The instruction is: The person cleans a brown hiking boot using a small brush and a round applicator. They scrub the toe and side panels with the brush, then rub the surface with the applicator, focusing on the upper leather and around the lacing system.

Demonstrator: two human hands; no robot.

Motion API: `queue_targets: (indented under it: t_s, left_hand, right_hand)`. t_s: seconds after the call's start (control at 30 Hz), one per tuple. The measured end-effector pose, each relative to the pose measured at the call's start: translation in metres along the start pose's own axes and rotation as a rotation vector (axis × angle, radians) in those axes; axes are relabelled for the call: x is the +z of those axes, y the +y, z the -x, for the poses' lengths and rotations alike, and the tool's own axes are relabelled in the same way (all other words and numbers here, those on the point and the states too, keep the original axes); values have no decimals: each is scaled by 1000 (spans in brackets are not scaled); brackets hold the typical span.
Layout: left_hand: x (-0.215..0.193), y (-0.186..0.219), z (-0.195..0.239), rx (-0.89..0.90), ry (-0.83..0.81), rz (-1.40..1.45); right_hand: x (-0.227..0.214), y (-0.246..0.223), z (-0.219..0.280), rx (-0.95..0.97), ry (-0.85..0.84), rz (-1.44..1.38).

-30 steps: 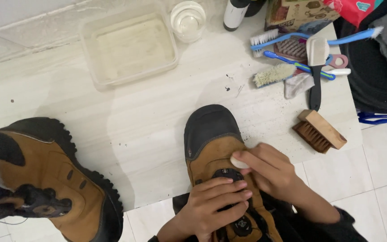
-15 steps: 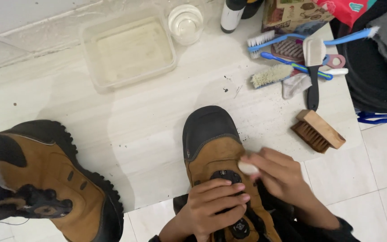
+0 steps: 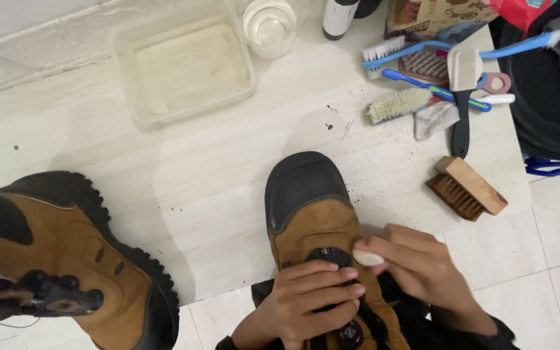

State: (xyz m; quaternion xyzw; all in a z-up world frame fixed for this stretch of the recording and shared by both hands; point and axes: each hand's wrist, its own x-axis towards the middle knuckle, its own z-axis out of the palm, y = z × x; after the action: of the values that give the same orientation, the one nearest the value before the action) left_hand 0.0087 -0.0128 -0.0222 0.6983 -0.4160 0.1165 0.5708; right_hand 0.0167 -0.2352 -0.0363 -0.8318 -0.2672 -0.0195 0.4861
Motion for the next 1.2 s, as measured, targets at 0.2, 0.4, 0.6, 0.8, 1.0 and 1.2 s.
queue_targets:
  t_s: [0.2, 0.4, 0.6, 0.8, 1.0, 1.2]
  left_hand:
    - [3, 1, 0, -25, 27, -35]
    - [0, 3, -2, -70, -7, 2]
    - [7, 0, -4, -21, 42, -77]
    - [3, 6, -6, -92, 1, -39]
    - [7, 1, -3, -64, 2, -61]
    - [8, 5, -6, -15, 40, -164]
  right_hand:
    - [16, 8, -18, -103, 92, 29]
    - [3, 10, -13, -92, 79, -80]
    - [3, 15, -5, -16, -45, -179]
    - [13, 10, -25, -218, 166, 20]
    - [-9, 1, -1, 175, -68, -217]
    - [15, 2, -31, -139, 126, 51]
